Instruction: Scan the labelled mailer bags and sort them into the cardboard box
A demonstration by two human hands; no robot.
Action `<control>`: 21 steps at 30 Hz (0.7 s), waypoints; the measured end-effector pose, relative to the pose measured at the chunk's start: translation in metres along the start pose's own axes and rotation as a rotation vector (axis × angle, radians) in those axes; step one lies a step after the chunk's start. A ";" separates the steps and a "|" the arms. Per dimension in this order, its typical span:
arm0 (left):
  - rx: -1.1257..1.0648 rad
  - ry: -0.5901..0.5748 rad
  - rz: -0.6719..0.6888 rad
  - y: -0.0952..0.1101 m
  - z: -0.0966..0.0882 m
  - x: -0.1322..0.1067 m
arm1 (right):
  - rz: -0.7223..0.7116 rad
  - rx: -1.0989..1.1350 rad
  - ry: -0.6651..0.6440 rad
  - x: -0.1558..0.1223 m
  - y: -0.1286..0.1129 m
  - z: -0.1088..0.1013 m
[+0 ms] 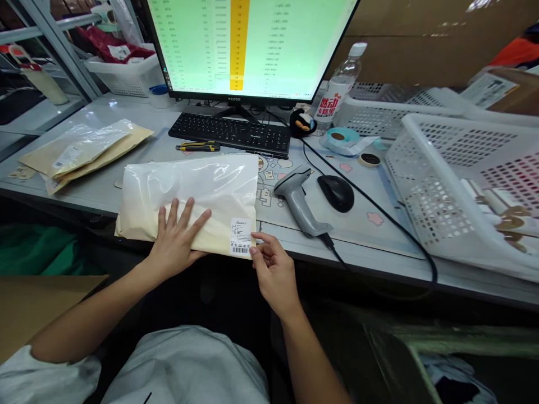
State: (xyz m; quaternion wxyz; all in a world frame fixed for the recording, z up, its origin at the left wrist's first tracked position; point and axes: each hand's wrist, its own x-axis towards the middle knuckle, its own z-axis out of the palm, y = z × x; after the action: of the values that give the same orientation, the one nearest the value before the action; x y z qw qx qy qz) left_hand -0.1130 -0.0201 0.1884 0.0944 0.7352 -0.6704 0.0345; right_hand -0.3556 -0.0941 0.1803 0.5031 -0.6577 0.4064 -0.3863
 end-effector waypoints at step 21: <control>0.005 0.024 -0.084 0.000 0.005 0.006 | -0.449 -1.007 0.242 0.178 0.034 -0.183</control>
State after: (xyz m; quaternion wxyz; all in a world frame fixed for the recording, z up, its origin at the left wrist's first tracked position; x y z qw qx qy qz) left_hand -0.1132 -0.0273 0.1850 0.1019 0.7624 -0.6377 0.0408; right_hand -0.4624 -0.3280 0.2003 -0.0176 -0.8378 0.4456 -0.3149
